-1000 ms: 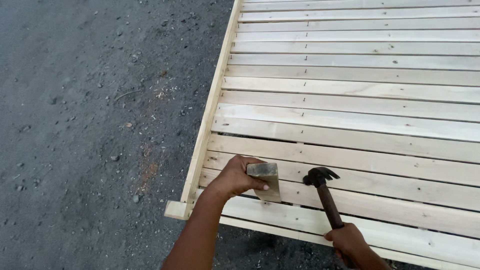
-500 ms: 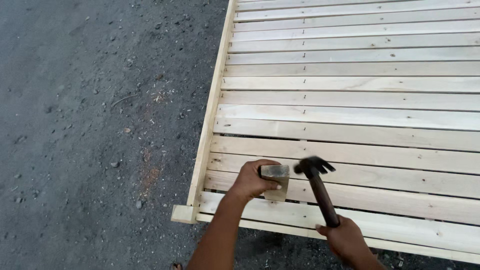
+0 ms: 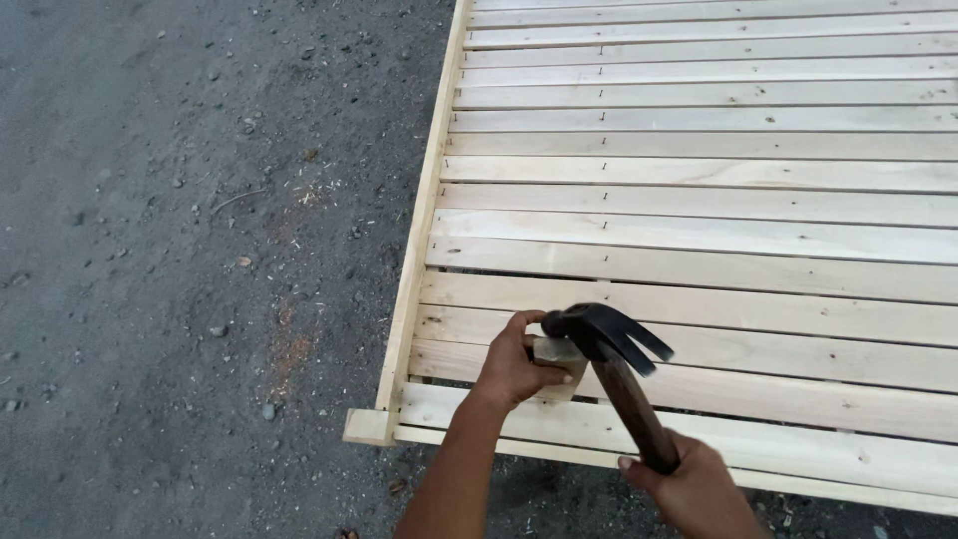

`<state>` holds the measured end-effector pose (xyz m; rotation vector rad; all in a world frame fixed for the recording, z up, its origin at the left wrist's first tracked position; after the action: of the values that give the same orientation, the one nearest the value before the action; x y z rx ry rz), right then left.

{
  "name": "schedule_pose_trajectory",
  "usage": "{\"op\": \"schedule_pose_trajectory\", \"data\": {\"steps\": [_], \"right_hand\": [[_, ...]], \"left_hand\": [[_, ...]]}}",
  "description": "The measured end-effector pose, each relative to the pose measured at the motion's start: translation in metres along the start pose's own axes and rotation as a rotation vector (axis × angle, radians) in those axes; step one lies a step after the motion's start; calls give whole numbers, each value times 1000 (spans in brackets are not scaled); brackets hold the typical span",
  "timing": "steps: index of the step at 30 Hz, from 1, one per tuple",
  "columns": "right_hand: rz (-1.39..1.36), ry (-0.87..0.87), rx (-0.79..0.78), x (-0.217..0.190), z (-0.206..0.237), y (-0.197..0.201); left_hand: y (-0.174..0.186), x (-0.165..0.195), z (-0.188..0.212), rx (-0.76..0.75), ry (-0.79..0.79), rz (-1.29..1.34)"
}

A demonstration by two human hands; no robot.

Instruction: The person hammers nails into a wooden slatted frame laid on the ground, holding a small wood block against the slats as a spacer while driving nails with a claw hammer. They work along the frame, repositioning the block and hammering successive nails into the slats.

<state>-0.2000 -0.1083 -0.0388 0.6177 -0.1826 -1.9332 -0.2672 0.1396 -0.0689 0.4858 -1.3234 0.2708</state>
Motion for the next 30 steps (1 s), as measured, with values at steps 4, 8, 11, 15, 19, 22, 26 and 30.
{"op": "schedule_pose_trajectory", "data": {"steps": [4, 8, 11, 15, 19, 22, 26, 30], "right_hand": [[-55, 31, 82, 6, 12, 9], [-225, 262, 105, 18, 8, 9], [-50, 91, 105, 23, -2, 8], [132, -15, 114, 19, -4, 13], [-105, 74, 72, 25, 6, 13], [-346, 256, 121, 30, 1, 9], [19, 160, 92, 36, -18, 6], [142, 78, 46, 32, -21, 8]], "left_hand": [[-3, -2, 4, -21, -75, 95], [-8, 0, 3, -15, -34, -37], [-11, 3, 1, -20, -26, 27], [-9, 4, 2, -22, 39, -38], [-9, -2, 6, -32, -55, 26], [-10, -9, 4, -31, -62, -19], [-12, -16, 1, -26, -43, 61], [-12, -17, 4, -20, 1, 29]]}}
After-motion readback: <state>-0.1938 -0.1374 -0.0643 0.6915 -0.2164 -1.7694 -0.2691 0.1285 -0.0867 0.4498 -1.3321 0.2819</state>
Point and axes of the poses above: each hand's wrist, its own z-axis away from the middle knuckle, its own y-axis out of the back of the hand, x = y × z, the point moved 1 cm from there along -z, towards the middle knuckle, and after that the axes turned 12 degrees about -y, right-handed, at the moved point
